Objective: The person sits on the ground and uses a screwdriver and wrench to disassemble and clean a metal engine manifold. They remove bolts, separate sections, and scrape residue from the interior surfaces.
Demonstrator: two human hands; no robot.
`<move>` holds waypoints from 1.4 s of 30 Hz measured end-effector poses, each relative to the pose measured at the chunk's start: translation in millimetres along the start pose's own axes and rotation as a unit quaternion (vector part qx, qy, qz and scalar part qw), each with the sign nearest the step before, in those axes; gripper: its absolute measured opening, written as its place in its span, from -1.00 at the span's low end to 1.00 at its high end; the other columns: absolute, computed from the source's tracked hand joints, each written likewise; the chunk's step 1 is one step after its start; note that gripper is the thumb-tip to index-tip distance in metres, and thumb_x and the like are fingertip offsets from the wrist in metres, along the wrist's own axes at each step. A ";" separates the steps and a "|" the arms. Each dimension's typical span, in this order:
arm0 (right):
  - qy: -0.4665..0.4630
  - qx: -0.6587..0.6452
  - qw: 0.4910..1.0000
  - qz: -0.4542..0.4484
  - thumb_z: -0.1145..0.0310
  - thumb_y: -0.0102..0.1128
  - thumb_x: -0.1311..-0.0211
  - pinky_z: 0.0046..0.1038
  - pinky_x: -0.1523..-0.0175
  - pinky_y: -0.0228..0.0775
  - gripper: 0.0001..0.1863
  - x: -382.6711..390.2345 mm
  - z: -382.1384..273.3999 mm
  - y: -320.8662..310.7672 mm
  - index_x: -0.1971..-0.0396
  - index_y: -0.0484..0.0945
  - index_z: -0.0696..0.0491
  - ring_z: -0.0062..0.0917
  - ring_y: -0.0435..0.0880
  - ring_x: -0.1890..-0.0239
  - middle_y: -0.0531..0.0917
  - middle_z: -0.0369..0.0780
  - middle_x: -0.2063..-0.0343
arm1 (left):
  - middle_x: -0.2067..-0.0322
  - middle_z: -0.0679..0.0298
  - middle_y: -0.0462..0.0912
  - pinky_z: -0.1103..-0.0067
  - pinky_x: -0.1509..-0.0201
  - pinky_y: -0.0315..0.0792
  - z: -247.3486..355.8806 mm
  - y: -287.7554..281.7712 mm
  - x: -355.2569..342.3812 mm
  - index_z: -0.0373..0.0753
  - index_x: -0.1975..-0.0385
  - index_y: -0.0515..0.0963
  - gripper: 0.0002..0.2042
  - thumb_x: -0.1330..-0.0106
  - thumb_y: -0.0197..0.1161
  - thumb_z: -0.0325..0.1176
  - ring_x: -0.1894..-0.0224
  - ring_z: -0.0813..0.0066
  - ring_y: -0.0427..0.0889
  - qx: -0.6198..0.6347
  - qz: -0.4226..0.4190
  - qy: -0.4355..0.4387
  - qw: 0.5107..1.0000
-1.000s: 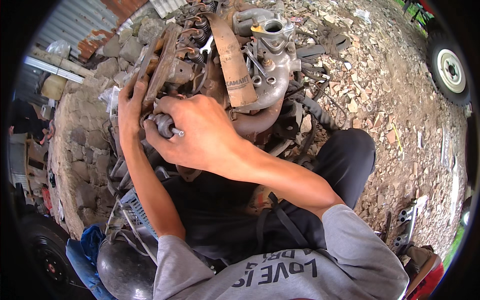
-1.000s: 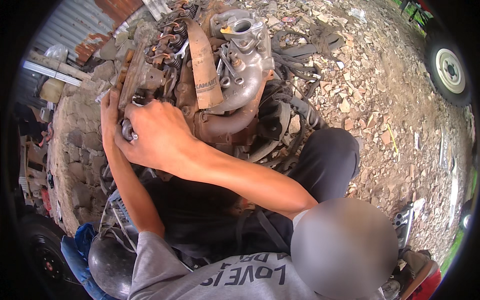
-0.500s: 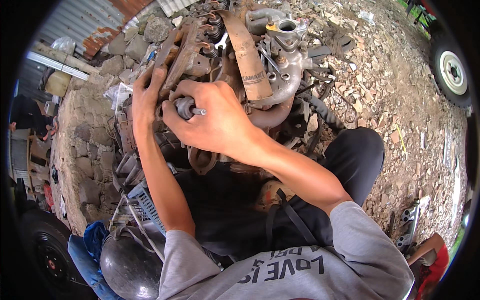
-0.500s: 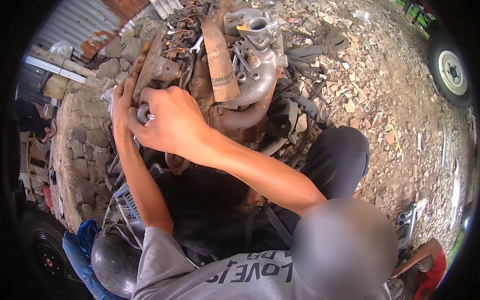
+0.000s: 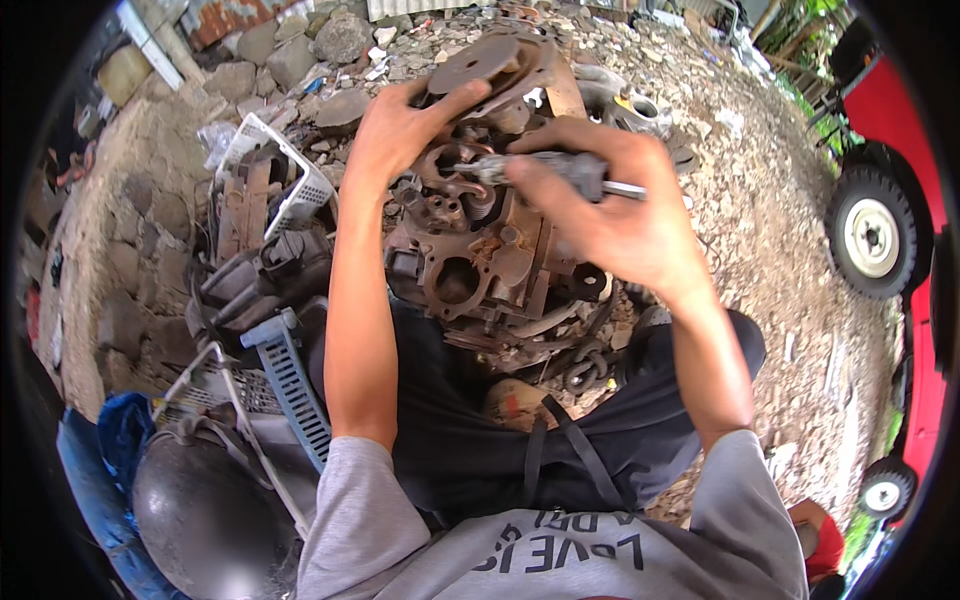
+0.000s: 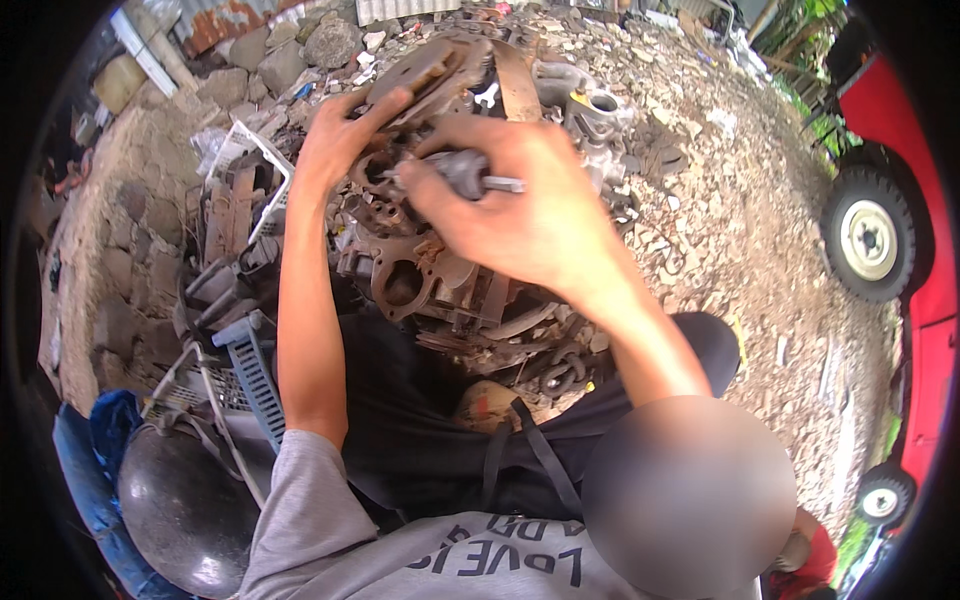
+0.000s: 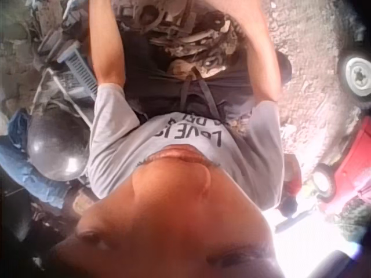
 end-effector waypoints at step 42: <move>-0.290 0.053 0.950 -0.099 0.48 0.39 0.30 -0.37 0.59 0.24 -0.73 -23.8 12.4 -26.4 0.42 0.66 0.08 -0.36 0.49 0.67 0.48 -0.26 0.69 | 0.32 0.15 0.74 0.50 0.29 0.52 -1.9 1.1 0.6 -0.26 -0.07 0.61 -0.29 -0.06 0.40 0.21 0.52 0.48 0.64 -0.033 0.064 0.021 0.997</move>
Point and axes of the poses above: each hand's wrist, its own x-axis away from the middle knuckle, its own y-axis out of the palm, z = x × y, the point moved 2 cm from there along -x, towards the middle knuckle
